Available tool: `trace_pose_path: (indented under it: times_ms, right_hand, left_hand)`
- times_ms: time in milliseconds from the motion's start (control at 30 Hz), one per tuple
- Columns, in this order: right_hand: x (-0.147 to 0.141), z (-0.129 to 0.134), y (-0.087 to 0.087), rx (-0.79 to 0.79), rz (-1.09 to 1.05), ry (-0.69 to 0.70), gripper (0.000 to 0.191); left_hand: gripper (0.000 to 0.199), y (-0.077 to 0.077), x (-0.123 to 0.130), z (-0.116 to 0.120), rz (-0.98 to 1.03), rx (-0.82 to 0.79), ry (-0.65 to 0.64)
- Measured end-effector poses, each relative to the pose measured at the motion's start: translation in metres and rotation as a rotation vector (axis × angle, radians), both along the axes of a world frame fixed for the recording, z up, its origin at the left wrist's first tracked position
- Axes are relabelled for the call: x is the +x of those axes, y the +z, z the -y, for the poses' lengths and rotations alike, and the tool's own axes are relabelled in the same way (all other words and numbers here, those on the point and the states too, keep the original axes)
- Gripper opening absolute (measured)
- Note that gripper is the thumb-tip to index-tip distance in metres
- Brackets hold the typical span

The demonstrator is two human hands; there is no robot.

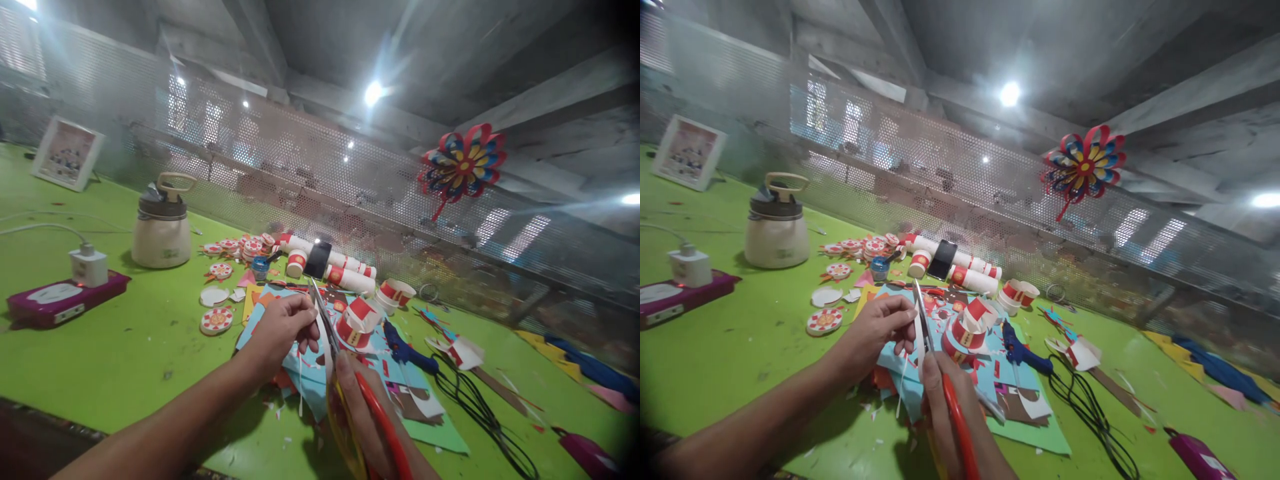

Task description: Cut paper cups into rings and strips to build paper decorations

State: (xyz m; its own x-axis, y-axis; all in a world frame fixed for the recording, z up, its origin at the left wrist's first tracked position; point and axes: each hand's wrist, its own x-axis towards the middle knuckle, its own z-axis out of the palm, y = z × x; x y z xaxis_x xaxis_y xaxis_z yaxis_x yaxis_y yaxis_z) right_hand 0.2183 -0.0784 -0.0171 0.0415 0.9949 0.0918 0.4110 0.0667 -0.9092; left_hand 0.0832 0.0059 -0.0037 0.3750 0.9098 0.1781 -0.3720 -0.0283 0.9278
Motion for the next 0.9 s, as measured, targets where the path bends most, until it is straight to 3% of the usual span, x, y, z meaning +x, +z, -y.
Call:
trace_pose_path:
  times_ms: [167, 267, 367, 667, 900]
  right_hand:
    - [0.009, -0.005, 0.003, 0.11, 0.069, 0.046, 0.049]
    - [0.019, -0.009, 0.005, 0.127, 0.302, 0.08, 0.045]
    - [0.031, -0.015, 0.003, 0.11, 0.49, 0.047, 0.038]
    - [0.042, -0.025, -0.007, 0.04, 0.676, 0.016, 0.027]
    - [0.043, -0.026, -0.016, 0.062, 0.804, 0.019, 0.038]
  left_hand:
    - [0.016, 0.001, -0.006, -0.001, 0.057, 0.023, -0.092]
    - [0.018, 0.003, -0.011, -0.002, 0.089, 0.045, -0.137]
    - [0.018, 0.004, -0.013, -0.004, 0.132, 0.058, -0.133]
    - [0.017, 0.01, -0.017, -0.005, 0.153, 0.012, -0.086]
    - [0.018, 0.011, -0.018, -0.005, 0.124, 0.014, -0.089]
